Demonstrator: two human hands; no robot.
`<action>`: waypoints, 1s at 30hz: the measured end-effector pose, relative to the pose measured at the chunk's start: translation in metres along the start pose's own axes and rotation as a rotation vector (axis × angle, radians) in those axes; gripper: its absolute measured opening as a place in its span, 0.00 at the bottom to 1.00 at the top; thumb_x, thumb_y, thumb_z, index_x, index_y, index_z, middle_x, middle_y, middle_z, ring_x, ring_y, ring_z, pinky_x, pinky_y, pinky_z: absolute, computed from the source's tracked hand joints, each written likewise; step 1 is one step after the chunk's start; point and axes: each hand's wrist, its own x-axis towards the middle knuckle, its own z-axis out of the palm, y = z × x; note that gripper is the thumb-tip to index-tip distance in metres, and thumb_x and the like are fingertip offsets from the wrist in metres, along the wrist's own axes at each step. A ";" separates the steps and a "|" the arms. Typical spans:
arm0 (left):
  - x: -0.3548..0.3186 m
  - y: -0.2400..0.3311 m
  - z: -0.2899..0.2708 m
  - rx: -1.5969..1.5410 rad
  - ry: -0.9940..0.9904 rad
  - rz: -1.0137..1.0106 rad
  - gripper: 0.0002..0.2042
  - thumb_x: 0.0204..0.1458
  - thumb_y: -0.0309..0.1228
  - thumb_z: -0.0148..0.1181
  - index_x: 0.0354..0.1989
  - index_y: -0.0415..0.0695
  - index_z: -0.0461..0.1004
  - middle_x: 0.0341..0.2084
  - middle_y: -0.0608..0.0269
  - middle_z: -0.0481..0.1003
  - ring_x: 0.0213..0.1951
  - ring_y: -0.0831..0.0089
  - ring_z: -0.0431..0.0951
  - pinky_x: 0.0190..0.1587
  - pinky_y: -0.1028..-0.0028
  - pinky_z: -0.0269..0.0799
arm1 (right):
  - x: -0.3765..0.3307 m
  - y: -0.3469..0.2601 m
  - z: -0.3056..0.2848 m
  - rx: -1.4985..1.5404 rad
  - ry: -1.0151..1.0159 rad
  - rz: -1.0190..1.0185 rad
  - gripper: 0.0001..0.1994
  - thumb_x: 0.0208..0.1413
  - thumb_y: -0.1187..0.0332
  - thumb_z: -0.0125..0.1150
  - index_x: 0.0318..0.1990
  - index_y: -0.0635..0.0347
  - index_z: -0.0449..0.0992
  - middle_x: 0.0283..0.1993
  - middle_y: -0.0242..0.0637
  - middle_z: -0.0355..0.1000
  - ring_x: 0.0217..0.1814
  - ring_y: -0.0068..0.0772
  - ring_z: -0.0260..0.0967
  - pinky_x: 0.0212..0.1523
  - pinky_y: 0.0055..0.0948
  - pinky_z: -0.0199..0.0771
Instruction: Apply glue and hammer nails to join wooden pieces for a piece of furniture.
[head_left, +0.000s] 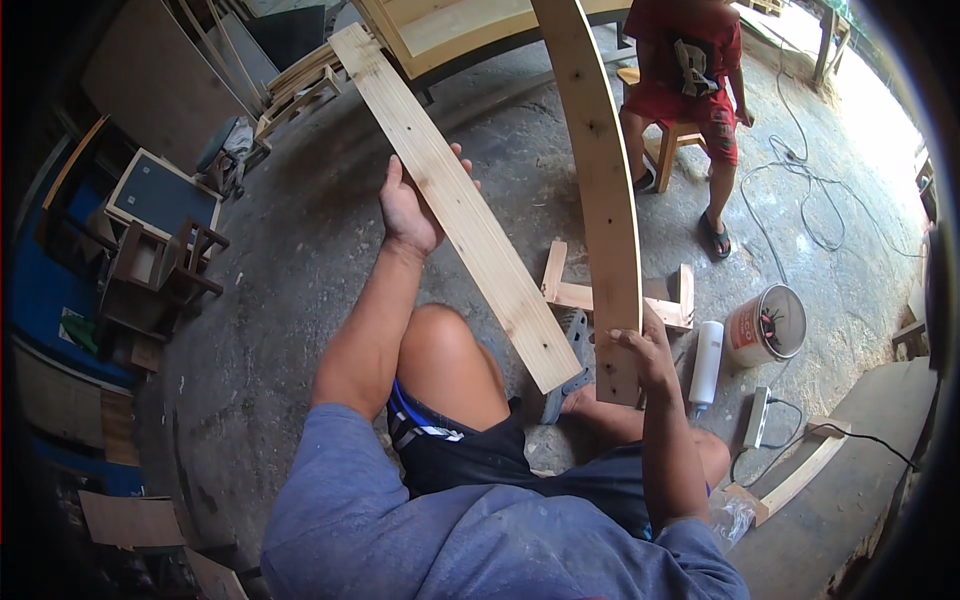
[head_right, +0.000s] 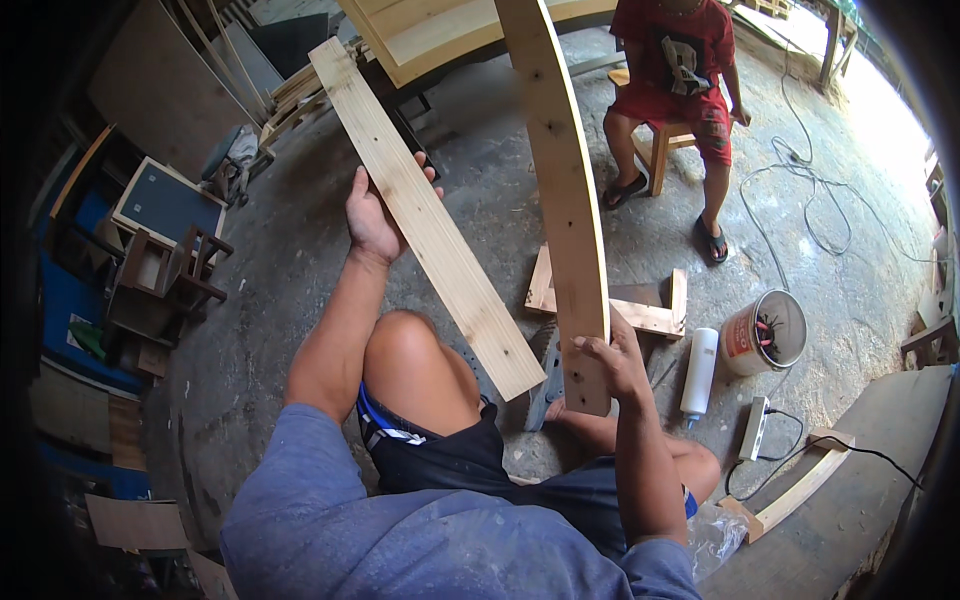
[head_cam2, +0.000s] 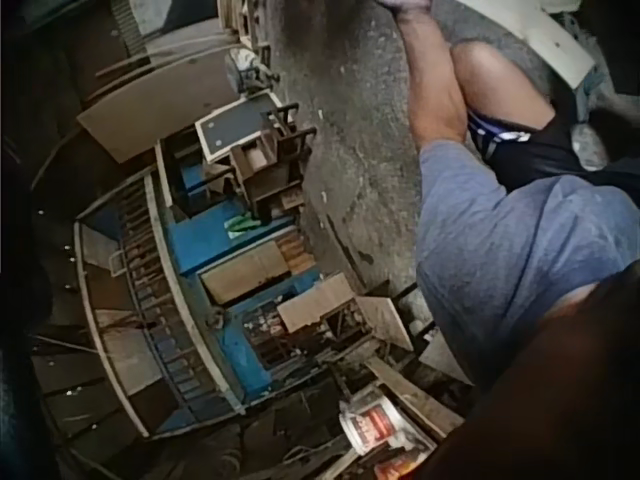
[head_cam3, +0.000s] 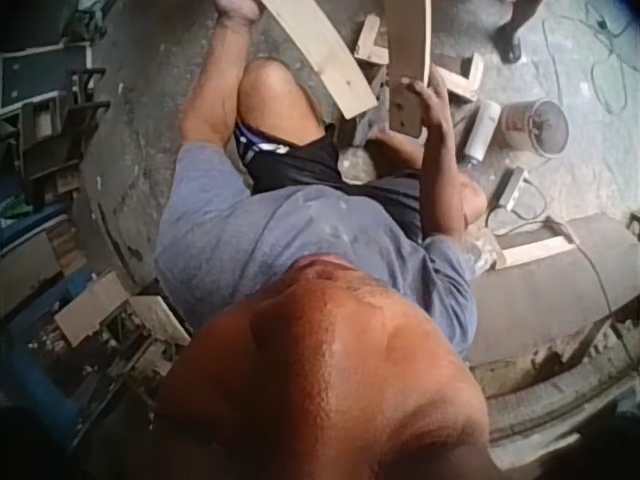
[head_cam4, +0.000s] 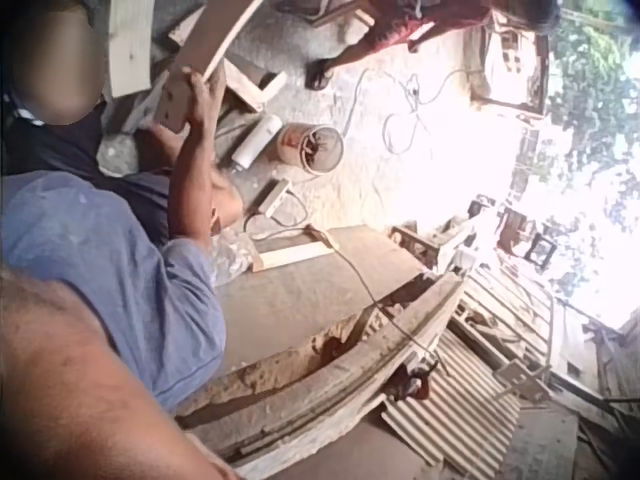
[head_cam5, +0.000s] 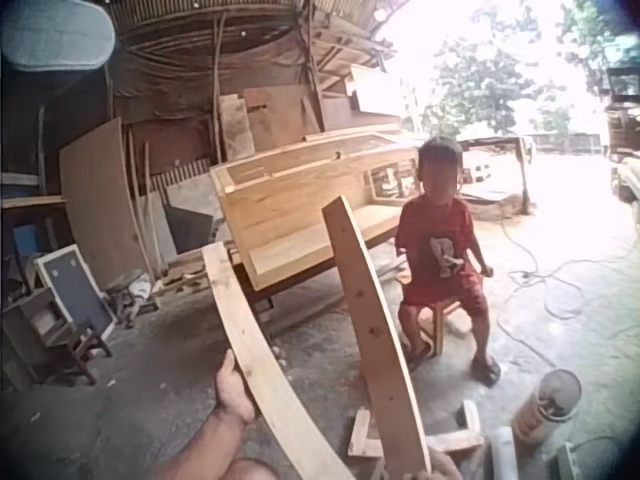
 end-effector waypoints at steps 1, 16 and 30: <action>0.000 0.001 -0.002 -0.045 -0.035 0.006 0.31 0.62 0.54 0.27 0.60 0.43 0.61 0.52 0.52 0.70 0.50 0.55 0.72 0.53 0.48 0.67 | -0.003 0.004 -0.002 0.002 -0.007 0.028 0.27 0.45 0.68 0.61 0.55 0.67 0.67 0.45 0.39 0.71 0.45 0.29 0.70 0.48 0.28 0.70; -0.034 0.035 -0.031 -0.084 -0.078 0.084 0.27 0.62 0.50 0.35 0.58 0.42 0.66 0.51 0.49 0.72 0.52 0.55 0.73 0.59 0.45 0.62 | -0.017 0.083 -0.029 -0.025 -0.058 0.141 0.27 0.42 0.62 0.62 0.50 0.68 0.71 0.40 0.38 0.72 0.39 0.29 0.71 0.41 0.28 0.71; -0.035 0.027 -0.053 0.299 0.257 -0.096 0.20 0.61 0.41 0.45 0.54 0.40 0.65 0.45 0.55 0.72 0.48 0.60 0.73 0.55 0.57 0.69 | -0.018 0.130 -0.052 -0.087 -0.056 0.262 0.20 0.43 0.65 0.60 0.44 0.69 0.73 0.37 0.39 0.73 0.39 0.28 0.70 0.41 0.28 0.70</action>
